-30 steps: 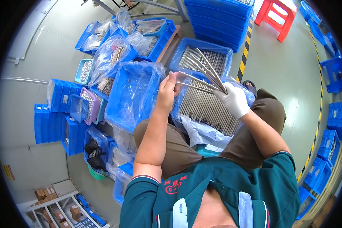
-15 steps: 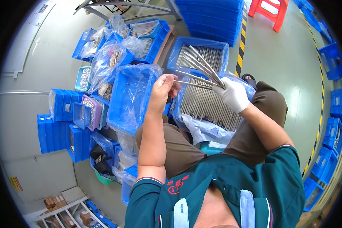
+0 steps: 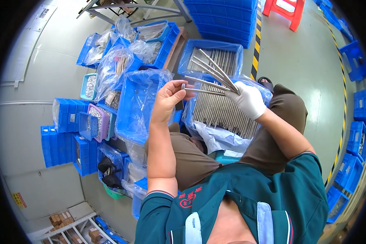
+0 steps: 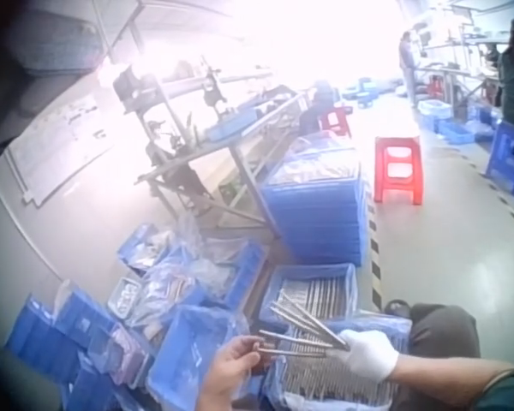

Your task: The recorder is sorting and inspecting thin metal rods into plastic bins.

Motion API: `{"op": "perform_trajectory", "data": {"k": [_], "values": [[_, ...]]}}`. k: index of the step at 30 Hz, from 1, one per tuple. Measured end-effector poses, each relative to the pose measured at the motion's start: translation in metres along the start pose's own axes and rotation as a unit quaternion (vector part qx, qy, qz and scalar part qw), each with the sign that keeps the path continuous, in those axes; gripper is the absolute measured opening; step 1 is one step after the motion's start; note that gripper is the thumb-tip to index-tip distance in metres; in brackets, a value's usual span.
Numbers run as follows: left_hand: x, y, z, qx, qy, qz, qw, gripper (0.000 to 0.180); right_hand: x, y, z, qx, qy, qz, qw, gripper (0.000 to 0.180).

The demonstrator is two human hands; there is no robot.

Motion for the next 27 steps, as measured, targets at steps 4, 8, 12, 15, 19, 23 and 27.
{"op": "perform_trajectory", "data": {"k": [4,8,12,15,19,23,27], "values": [[-0.002,-0.008,0.007,0.038,-0.059,-0.007,0.998,0.026,0.002,-0.006,0.011,-0.051,-0.017,-0.002,0.999,0.021],[0.000,0.003,0.011,0.048,-0.066,-0.066,0.994,0.033,0.004,-0.006,0.007,-0.066,-0.043,-0.009,0.997,0.021],[0.000,0.005,0.018,0.080,-0.151,-0.099,0.980,0.039,0.005,-0.003,0.009,-0.111,-0.062,0.030,0.991,0.021],[0.000,0.006,0.022,0.075,-0.120,-0.079,0.987,0.035,0.005,-0.007,0.011,-0.092,-0.018,0.042,0.995,0.020],[-0.001,0.003,0.030,0.071,-0.093,-0.038,0.992,0.028,0.001,-0.002,0.002,-0.052,0.050,0.082,0.994,0.021],[-0.004,0.005,0.025,0.075,-0.049,-0.003,0.996,0.022,-0.001,0.004,-0.003,0.032,0.132,0.142,0.981,0.029],[-0.008,0.009,0.015,0.060,0.012,0.022,0.998,0.025,-0.003,0.010,-0.010,0.085,0.163,0.170,0.968,0.032]]}}
Point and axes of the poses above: each hand's wrist, its own x-axis towards the middle knuckle, its own y-axis out of the palm, z = x × y, the point moved 2 cm from there along x, towards the middle knuckle, and after that the axes turned 7 degrees about x, right-handed, at the moved point
